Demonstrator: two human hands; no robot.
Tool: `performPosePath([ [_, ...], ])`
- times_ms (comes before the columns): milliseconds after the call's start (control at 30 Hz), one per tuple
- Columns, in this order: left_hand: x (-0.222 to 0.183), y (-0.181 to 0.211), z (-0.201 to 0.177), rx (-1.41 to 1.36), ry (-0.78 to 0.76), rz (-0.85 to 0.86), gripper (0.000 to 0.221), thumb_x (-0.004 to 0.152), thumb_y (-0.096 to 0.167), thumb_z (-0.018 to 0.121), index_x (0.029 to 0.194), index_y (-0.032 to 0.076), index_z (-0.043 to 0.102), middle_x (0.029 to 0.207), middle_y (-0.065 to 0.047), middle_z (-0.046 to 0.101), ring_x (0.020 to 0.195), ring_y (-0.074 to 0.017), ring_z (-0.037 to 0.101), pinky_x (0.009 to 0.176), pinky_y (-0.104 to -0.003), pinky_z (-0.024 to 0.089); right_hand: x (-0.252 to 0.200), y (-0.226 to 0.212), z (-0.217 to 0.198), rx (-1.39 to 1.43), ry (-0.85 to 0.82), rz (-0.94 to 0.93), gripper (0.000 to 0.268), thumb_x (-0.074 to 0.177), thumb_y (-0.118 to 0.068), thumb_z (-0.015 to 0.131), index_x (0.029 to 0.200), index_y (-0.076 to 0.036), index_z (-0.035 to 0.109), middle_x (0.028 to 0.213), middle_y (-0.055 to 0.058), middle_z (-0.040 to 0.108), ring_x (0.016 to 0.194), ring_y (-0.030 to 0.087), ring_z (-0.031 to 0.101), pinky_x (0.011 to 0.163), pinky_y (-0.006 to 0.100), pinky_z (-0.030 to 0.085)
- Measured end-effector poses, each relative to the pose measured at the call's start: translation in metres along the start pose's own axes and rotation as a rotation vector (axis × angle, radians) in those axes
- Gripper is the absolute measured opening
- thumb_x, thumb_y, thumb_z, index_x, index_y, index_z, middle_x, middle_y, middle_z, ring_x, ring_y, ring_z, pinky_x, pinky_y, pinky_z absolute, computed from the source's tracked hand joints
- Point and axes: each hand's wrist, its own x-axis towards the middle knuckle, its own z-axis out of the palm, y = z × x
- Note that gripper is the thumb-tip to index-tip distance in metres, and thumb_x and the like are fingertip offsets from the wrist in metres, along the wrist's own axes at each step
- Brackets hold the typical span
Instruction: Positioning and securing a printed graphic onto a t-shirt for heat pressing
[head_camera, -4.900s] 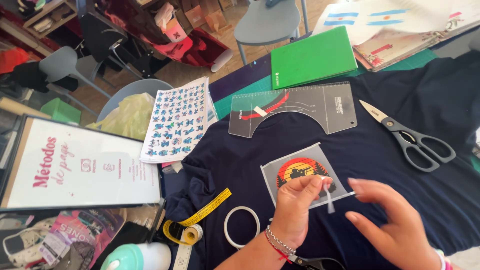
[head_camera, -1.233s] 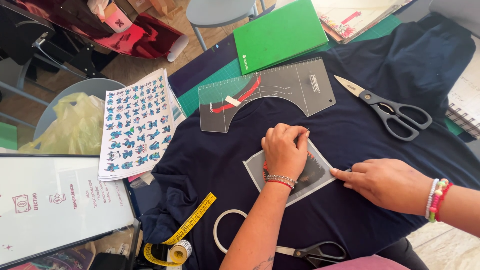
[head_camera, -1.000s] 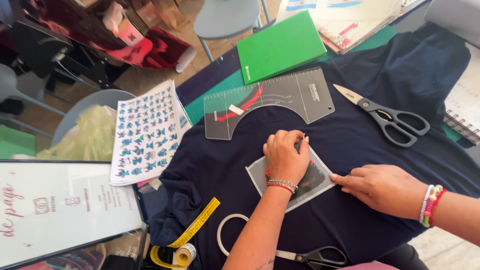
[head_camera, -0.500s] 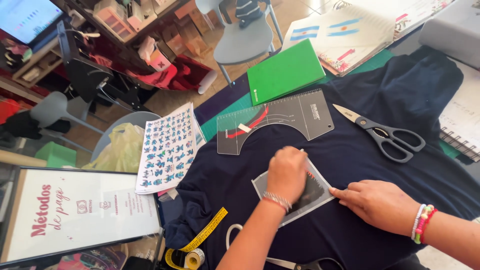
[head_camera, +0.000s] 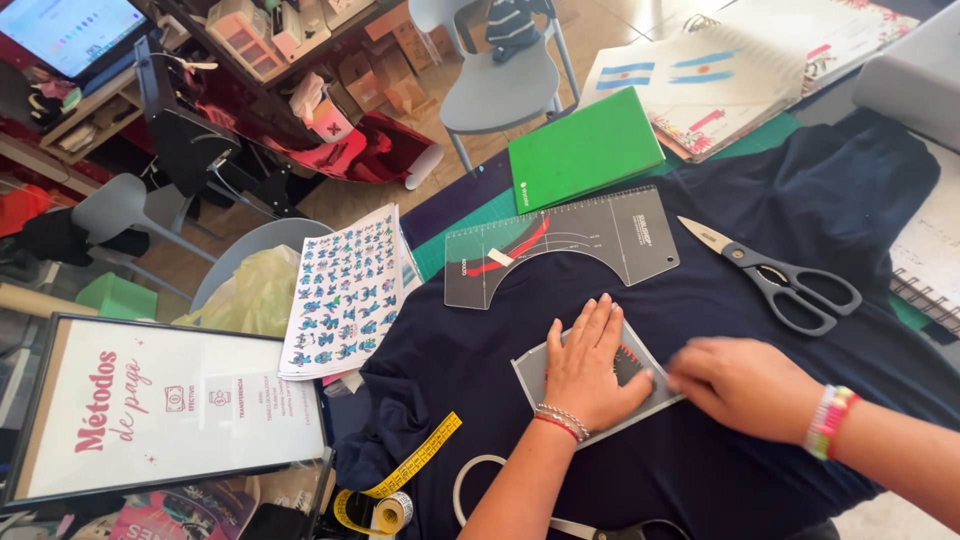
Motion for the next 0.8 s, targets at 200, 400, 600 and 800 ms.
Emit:
performPosePath([
  [200,-0.003,-0.001,-0.026,-0.082,-0.246,-0.038,0.108,0.076,0.072,0.050,0.160,0.008,0.026,0.172,-0.008,0.017,0.160,-0.0216,0.011,0.126,-0.058,0.001,0.040,0.009,0.031,-0.313,0.232,-0.113,0.039,0.095,-0.036,0.051,0.134,-0.034,0.056,0.089,-0.003,0.062,0.088,0.023,0.071,0.070,0.034,0.061],
  [400,-0.002,-0.004,-0.016,-0.050,-0.262,-0.052,0.112,0.075,0.076,0.047,0.162,0.009,0.021,0.173,-0.005,0.011,0.159,-0.0193,0.007,0.124,-0.057,0.000,0.012,0.005,0.016,-0.438,0.137,-0.194,0.048,0.088,-0.027,0.056,0.136,-0.030,0.055,0.084,-0.003,0.059,0.075,0.023,0.066,0.061,0.038,0.057],
  [600,-0.001,-0.004,-0.014,-0.018,-0.248,-0.052,0.114,0.074,0.076,0.046,0.162,0.010,0.020,0.174,-0.002,0.008,0.159,-0.0175,0.005,0.122,-0.057,0.001,-0.041,0.009,0.024,-0.615,-0.072,-0.311,0.064,0.089,-0.022,0.057,0.151,-0.015,0.042,0.087,-0.002,0.058,0.072,0.022,0.061,0.058,0.043,0.054],
  [800,0.004,-0.008,-0.001,0.015,-0.128,-0.005,0.116,0.064,0.076,0.061,0.157,0.011,0.035,0.168,-0.010,0.028,0.156,-0.0261,0.024,0.113,-0.057,0.023,-0.050,0.014,0.035,-0.616,0.043,-0.330,0.063,0.087,-0.029,0.057,0.147,-0.015,0.045,0.089,-0.004,0.061,0.075,0.019,0.065,0.068,0.037,0.057],
])
